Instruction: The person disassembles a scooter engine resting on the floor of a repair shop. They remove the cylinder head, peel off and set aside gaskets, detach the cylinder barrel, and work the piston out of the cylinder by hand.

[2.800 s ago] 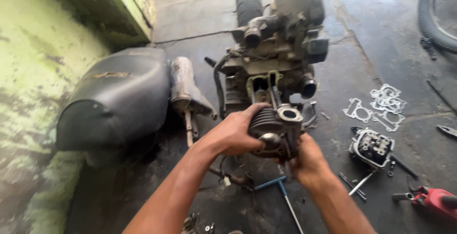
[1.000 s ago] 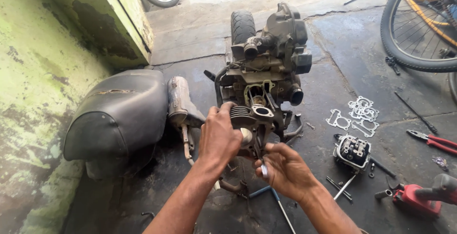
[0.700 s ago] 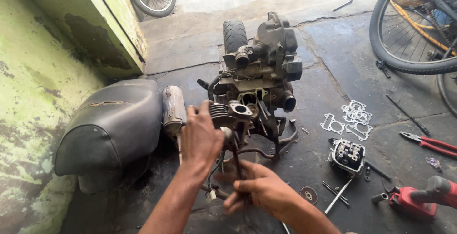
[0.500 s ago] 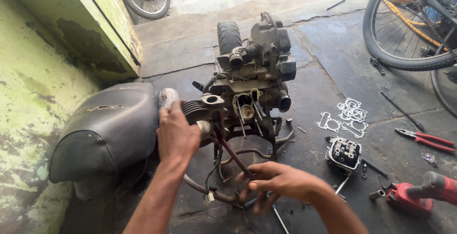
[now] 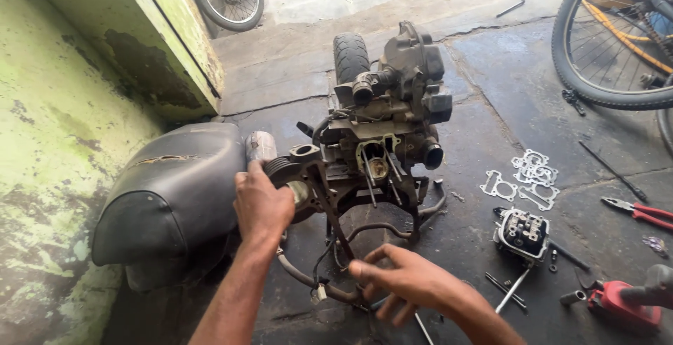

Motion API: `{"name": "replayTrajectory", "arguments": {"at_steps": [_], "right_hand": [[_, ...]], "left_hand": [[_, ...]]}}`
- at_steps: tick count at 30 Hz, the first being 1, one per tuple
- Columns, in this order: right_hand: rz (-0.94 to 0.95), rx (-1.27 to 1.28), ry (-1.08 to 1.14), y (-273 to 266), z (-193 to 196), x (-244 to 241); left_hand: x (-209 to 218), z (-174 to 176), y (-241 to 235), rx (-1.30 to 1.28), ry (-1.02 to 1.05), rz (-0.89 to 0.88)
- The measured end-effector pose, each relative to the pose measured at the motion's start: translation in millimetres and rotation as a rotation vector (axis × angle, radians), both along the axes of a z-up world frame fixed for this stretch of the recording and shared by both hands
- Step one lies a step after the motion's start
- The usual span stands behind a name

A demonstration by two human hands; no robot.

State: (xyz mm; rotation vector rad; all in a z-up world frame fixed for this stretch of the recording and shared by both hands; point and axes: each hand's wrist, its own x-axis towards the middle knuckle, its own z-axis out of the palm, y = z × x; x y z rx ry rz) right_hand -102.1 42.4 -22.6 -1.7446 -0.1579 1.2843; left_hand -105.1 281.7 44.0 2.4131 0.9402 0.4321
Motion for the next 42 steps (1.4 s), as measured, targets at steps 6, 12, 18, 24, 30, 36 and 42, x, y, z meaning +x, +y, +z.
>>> {"name": "replayTrajectory", "arguments": {"at_steps": [6, 12, 18, 24, 30, 36, 42], "right_hand": [[-0.337, 0.261, 0.013, 18.2, -27.8, -5.5], [-0.372, 0.192, -0.048, 16.2, -68.9, -2.1], [-0.265, 0.109, 0.023, 3.1, -89.5, 3.5], [-0.329, 0.234, 0.188, -8.9, -94.7, 13.2], [-0.571, 0.495, 0.387, -5.3, -27.4, 18.3], [-0.564, 0.828, 0.457, -9.7, -23.9, 19.7], [-0.63, 0.738, 0.384, -12.9, -11.5, 11.3]], "left_hand": [[2.6, -10.8, -12.4, -0.065, 0.003, -0.065], [1.5, -1.5, -37.5, -0.148, 0.04, -0.135], [3.7, -2.2, -46.2, -0.054, 0.036, -0.21], [6.3, 2.1, -39.5, -0.021, 0.081, -0.25], [7.4, 2.7, -42.9, -0.366, 0.238, -0.263], [3.2, 12.5, -55.1, -0.506, 0.352, -0.332], [7.7, -1.5, -48.3, -0.579, 0.435, -0.472]]}}
